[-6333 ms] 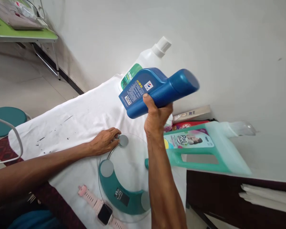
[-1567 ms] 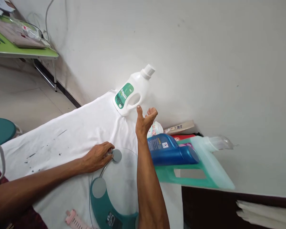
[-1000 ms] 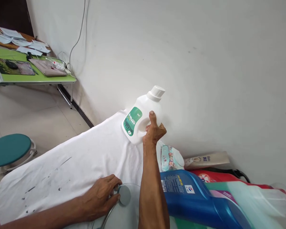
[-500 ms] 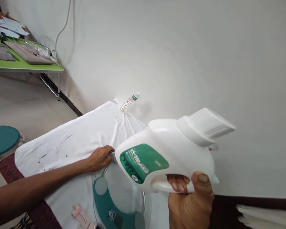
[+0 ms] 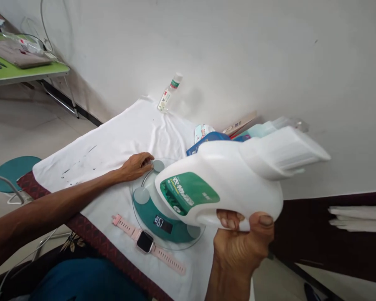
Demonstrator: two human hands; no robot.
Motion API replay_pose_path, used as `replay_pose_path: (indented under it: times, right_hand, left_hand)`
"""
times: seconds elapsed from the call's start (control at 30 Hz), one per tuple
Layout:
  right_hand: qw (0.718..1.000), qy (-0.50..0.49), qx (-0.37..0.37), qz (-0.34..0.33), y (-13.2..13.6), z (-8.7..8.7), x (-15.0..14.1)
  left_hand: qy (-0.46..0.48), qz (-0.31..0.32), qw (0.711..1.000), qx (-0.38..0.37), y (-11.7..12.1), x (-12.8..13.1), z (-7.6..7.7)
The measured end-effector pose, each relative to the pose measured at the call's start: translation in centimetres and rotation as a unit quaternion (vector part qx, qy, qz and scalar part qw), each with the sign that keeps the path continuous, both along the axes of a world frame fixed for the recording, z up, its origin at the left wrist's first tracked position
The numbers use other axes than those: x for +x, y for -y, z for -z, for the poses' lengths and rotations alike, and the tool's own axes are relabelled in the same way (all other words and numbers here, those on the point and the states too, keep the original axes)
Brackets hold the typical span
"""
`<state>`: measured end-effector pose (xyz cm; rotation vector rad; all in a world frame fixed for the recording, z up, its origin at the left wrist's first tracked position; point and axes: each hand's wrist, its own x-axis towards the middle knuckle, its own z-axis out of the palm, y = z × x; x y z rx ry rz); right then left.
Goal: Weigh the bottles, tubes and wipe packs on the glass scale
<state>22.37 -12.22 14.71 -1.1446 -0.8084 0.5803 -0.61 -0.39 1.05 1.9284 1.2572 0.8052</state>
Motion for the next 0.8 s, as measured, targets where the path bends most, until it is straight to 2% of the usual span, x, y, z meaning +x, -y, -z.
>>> replay_pose_path:
  times: [0.13, 0.23, 0.33, 0.4, 0.47, 0.53, 0.67, 0.8]
  right_hand:
    - [0.999, 0.019, 0.007, -0.042, -0.1, 0.5, 1.4]
    - [0.999, 0.031, 0.020, 0.012, 0.2, 2.2, 3.5]
    - [0.990, 0.087, 0.000, 0.112, 1.0, 5.4, 5.7]
    - [0.978, 0.108, -0.055, 0.173, 1.7, 8.0, 6.6]
    - [0.969, 0.089, -0.118, 0.199, 2.2, 10.3, 6.9]
    - [0.969, 0.050, -0.148, 0.193, 2.3, 11.8, 7.1]
    - [0.973, 0.006, -0.149, 0.174, 1.7, 12.9, 7.7]
    - [0.968, -0.011, -0.187, 0.164, 1.5, 13.4, 8.6]
  left_hand:
    - [0.005, 0.006, 1.000, 0.002, -0.3, 0.0, 0.0]
    - [0.006, 0.013, 1.000, 0.005, -0.4, 0.0, -0.1]
    - [-0.002, 0.015, 1.000, -0.002, -0.5, 0.0, -0.3]
    - [-0.012, 0.012, 1.000, -0.004, -0.4, 0.0, -0.5]
    - [-0.020, 0.007, 1.000, -0.005, -0.4, 0.1, -0.7]
    - [-0.026, 0.004, 1.000, -0.007, -0.3, 0.3, -0.8]
    - [-0.037, 0.000, 0.999, -0.011, -0.3, 0.4, -1.1]
    - [-0.044, -0.001, 0.999, -0.014, -0.4, 0.5, -1.3]
